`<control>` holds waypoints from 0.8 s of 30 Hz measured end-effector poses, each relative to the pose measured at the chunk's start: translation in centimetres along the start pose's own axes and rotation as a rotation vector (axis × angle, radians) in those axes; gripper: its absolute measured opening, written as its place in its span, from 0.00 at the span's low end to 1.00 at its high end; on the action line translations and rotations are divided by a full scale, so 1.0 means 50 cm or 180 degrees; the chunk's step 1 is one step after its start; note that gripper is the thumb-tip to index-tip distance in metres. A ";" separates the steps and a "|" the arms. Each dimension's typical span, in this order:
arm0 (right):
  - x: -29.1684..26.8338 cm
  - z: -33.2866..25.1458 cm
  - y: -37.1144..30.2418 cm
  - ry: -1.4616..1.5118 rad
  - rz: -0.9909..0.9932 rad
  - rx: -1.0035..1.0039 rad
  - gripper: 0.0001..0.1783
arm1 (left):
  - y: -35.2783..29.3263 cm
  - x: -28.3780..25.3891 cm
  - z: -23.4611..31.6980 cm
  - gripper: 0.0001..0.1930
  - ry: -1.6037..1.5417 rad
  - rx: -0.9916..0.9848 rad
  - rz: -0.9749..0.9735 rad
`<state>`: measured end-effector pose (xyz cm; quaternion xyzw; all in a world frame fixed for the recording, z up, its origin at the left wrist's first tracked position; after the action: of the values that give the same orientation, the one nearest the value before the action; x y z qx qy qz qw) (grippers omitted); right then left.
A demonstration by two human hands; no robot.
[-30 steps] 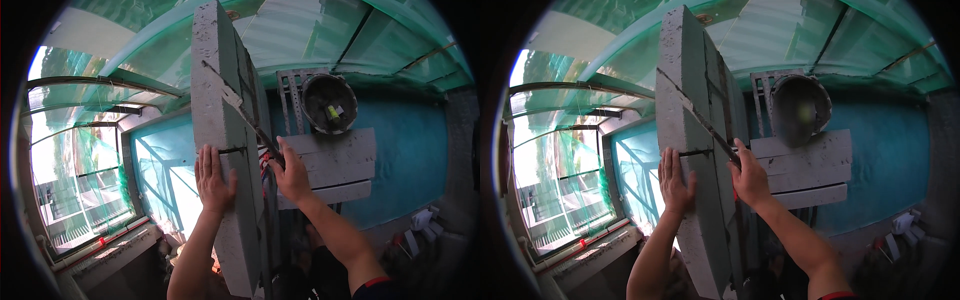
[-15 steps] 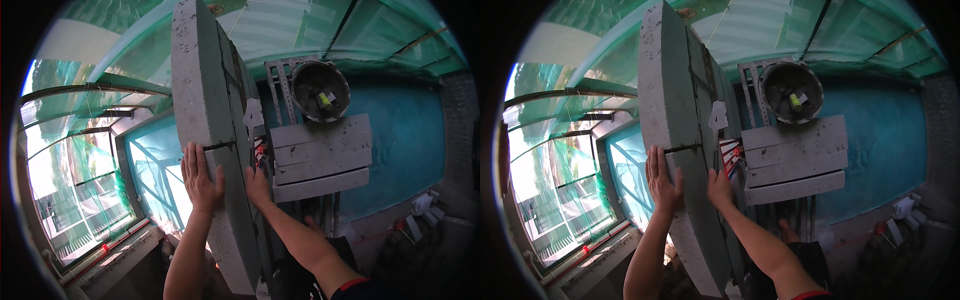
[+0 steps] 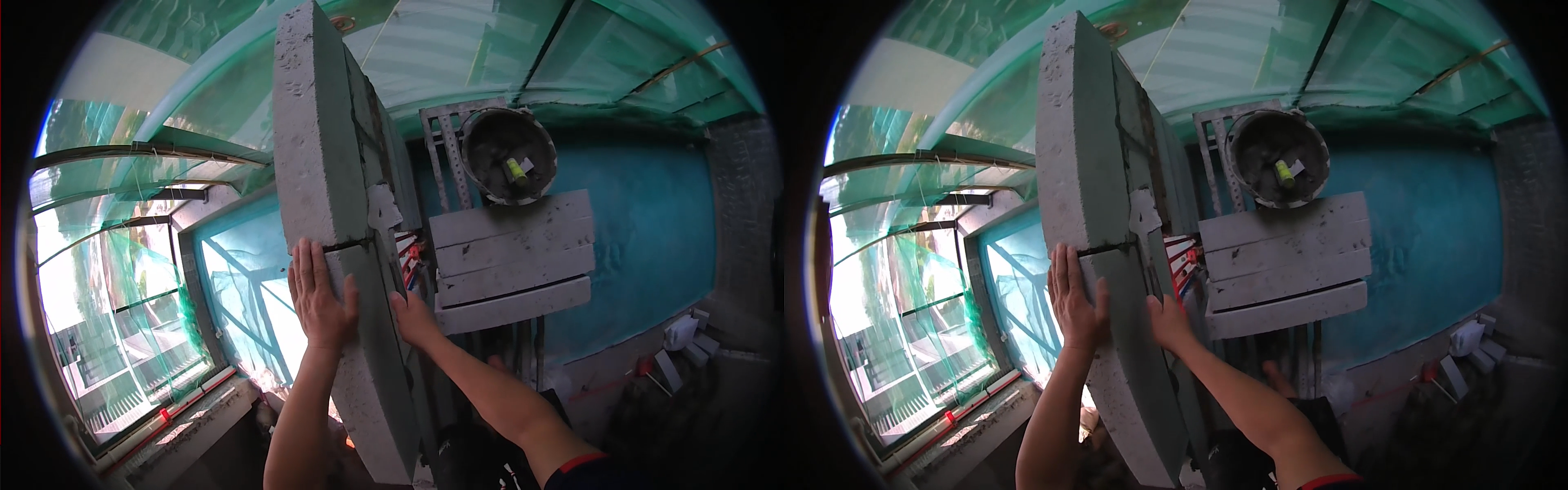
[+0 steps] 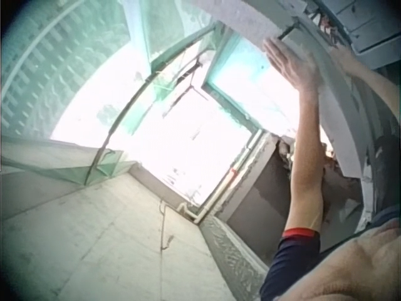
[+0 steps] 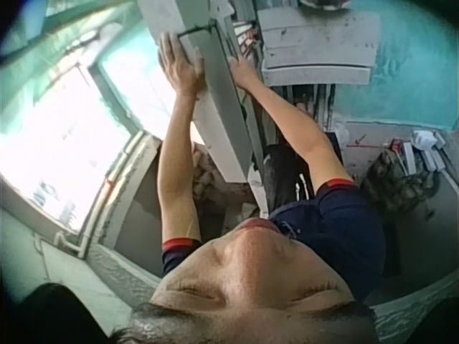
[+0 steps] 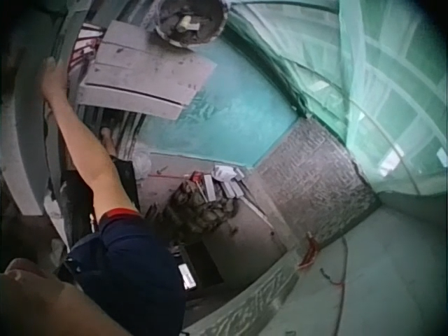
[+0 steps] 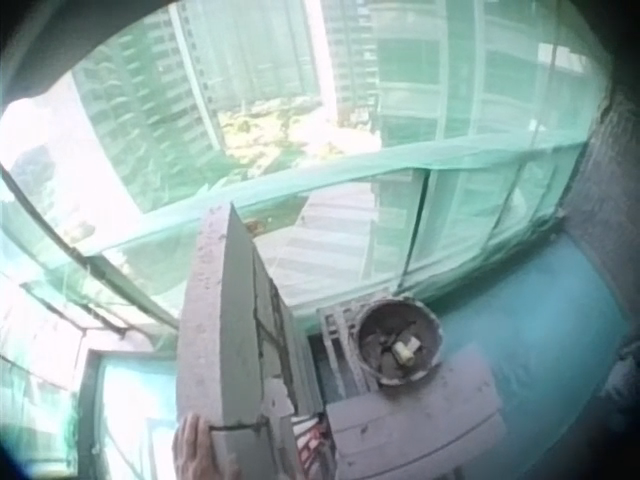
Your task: The person builds a wall by spreading mortar on a concrete base using a trowel, placing large white bricks onto the mortar, and using a trowel to scrape away excess mortar from the joints.
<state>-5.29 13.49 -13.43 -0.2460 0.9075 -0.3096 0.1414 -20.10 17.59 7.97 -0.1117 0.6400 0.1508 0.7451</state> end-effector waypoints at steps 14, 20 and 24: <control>-0.029 -0.039 -0.041 0.1966 -0.0948 0.1125 0.27 | 0.000 0.000 -0.010 0.37 0.0083 -0.0025 -0.0093; -0.001 -0.040 -0.049 0.2398 -0.1059 0.1286 0.27 | -0.002 0.006 -0.001 0.36 0.0237 0.0141 -0.0173; 0.046 -0.015 -0.043 0.2400 -0.1339 0.1456 0.27 | 0.002 0.002 0.001 0.34 0.0197 0.0127 -0.0161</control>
<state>-6.75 11.16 -11.74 -0.2574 0.7349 -0.5905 -0.2123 -20.10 17.71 7.89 -0.1176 0.6626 0.1155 0.7306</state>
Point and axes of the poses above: each hand's wrist, its own y-axis towards the middle knuckle, its own x-axis out of the palm, z = x × y, the point moved 10 cm from there along y, towards the middle knuckle, and after that the axes turned 2 degrees about -z, right-handed, at the moved point
